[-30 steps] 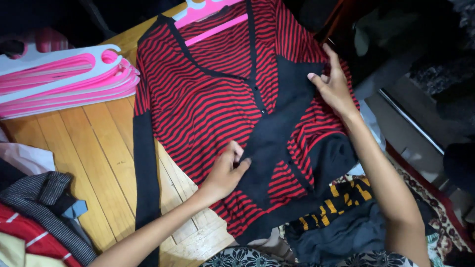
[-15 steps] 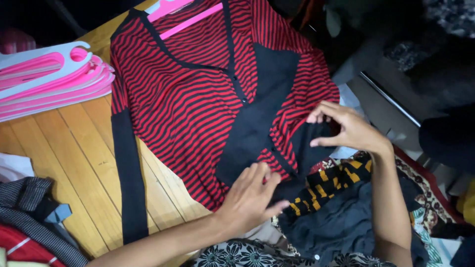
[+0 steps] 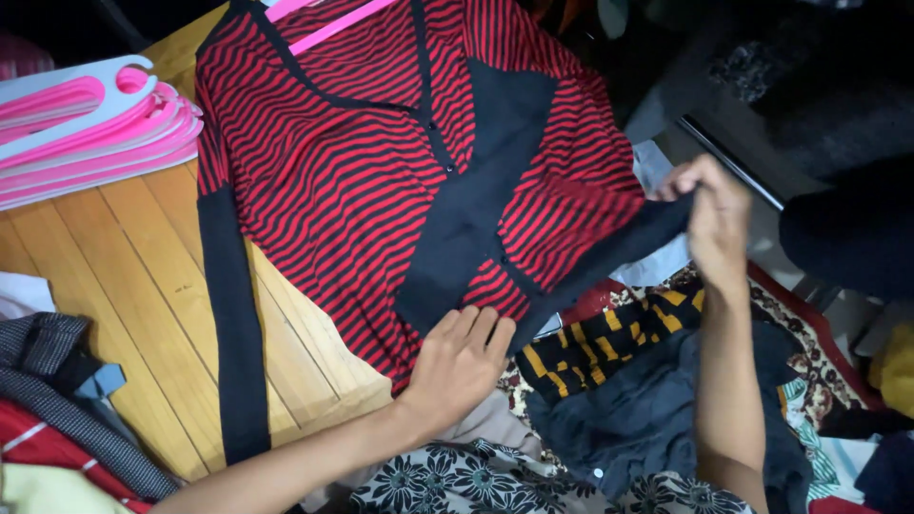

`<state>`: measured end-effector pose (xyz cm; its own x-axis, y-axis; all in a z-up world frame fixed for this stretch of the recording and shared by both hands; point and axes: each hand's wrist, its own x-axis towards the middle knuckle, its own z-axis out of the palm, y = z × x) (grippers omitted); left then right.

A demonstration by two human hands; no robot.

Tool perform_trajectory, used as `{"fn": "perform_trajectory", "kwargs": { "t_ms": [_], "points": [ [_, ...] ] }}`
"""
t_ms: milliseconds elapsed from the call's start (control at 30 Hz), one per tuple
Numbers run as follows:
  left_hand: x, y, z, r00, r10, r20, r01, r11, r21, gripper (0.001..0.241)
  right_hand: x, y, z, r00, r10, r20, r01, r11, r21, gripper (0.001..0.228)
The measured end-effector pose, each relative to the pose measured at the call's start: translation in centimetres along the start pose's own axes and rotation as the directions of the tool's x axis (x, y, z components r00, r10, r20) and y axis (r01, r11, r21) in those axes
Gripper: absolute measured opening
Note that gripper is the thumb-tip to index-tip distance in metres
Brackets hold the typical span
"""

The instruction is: The person buttons a red and black striped top and places it on a pink hanger. They then pick up a purple and grey cardigan, button it, and place it on a white hanger.

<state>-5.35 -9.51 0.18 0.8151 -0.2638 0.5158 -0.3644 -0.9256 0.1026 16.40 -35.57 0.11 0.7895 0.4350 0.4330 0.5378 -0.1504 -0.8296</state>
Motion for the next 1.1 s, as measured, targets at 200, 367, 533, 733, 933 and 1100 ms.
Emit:
{"fn": "perform_trajectory", "kwargs": {
  "t_ms": [200,367,533,733,933,1100],
  "points": [
    [0.5,1.0,-2.2,0.989,0.031,0.144,0.022,0.934,-0.356,0.033,-1.7,2.2,-3.5,0.948,0.061,-0.312,-0.031,0.995,0.1,0.019],
    [-0.5,1.0,0.0,0.953,0.035,0.301,0.068,0.943,-0.327,0.036,-2.4,2.5,-4.8,0.995,0.07,-0.073,-0.079,0.989,-0.123,0.029],
    [2.3,-1.0,-4.4,0.803,-0.168,0.571,0.489,0.733,-0.473,0.067,-2.0,2.6,-4.7,0.95,-0.031,0.311,0.128,0.947,-0.296,0.093],
    [2.0,-3.7,-4.4,0.928,-0.226,0.296,0.366,0.704,-0.609,0.042,-0.6,3.2,-3.6,0.968,-0.051,0.246,0.206,0.72,-0.663,0.047],
    [-0.5,-3.2,-1.2,0.994,-0.008,0.11,-0.001,0.997,0.076,0.008,1.2,0.9,-1.9,0.999,0.044,0.002,-0.027,0.664,-0.747,0.056],
    [-5.2,-2.7,1.6,0.885,0.402,0.235,-0.45,0.869,0.208,0.057,0.7,4.6,-2.3,0.986,0.106,-0.131,-0.162,0.813,-0.559,0.035]
  ]
}}
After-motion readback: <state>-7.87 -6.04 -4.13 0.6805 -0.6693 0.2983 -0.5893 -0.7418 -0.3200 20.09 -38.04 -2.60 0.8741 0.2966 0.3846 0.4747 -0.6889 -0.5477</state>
